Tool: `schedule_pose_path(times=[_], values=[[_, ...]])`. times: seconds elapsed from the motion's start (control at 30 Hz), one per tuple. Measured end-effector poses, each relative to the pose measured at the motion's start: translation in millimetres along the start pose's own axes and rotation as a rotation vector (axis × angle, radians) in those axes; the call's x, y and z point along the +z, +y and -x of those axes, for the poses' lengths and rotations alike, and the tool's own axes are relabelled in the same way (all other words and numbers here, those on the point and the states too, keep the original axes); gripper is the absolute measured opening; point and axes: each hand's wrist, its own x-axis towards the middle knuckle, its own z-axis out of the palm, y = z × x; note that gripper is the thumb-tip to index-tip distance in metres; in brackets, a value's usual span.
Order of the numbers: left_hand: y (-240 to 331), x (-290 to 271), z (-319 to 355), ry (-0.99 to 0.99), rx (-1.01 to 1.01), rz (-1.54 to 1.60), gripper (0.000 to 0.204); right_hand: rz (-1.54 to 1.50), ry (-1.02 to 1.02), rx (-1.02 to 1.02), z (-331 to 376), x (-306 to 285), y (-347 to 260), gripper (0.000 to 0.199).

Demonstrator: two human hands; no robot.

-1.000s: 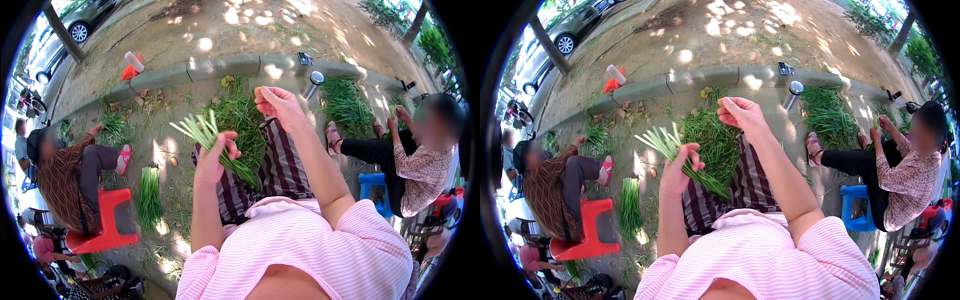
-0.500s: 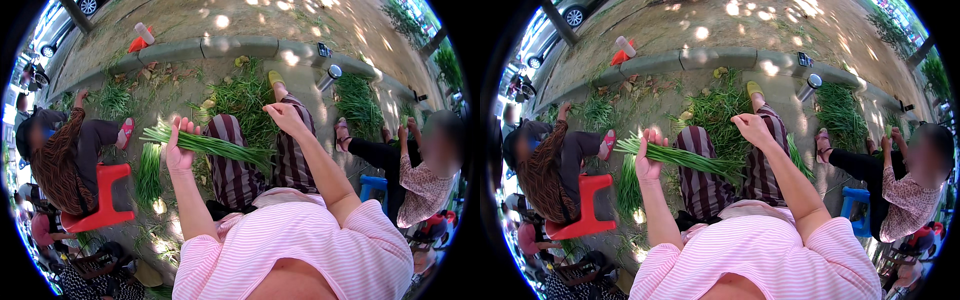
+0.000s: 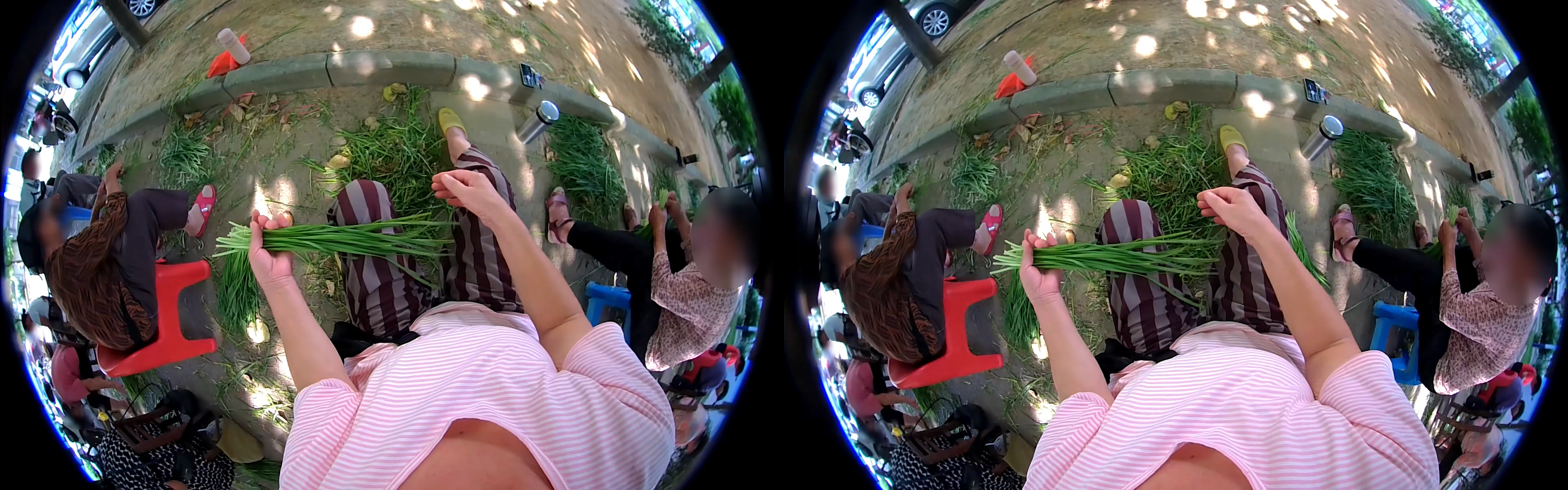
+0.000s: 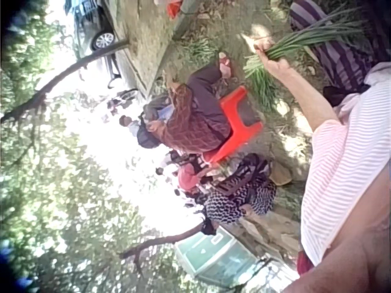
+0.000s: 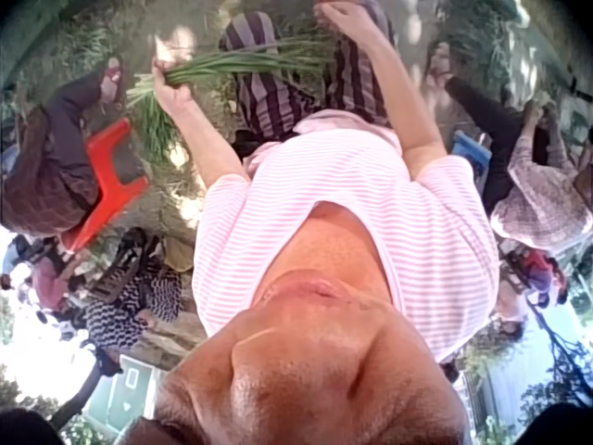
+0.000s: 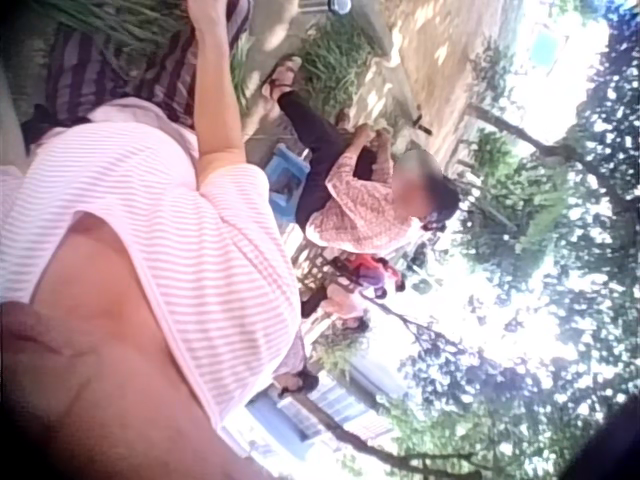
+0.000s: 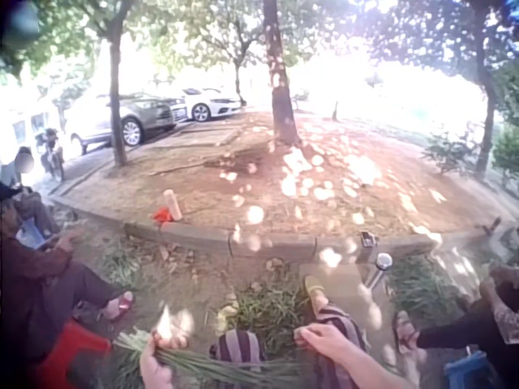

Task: The person sorts through green stems by hand, picking individual leaves or stems from a bunch and placing them onto a pile on the ground.

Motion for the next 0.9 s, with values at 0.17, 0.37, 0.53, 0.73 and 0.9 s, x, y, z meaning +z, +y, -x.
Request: schedule_pose_path(times=[0.17,0.37,0.53,0.73,0.9], values=[[2,-5,-2,0.024,0.021,0.056,0.019,-0.120,-0.021,0.018,9,-11,-2,0.034],[6,-6,-5,0.043,0.037,0.087,0.017,-0.153,-0.018,0.010,19,-19,-1,0.031],[7,5,-4,0.068,0.058,0.089,0.018,-0.110,-0.086,0.007,29,-18,-2,0.029],[6,22,4,0.089,0.090,0.046,0.026,-0.040,-0.106,-0.025,34,-16,-1,0.030],[7,28,5,0.067,0.099,0.045,0.038,0.024,-0.124,-0.027,36,-13,-1,0.030]])
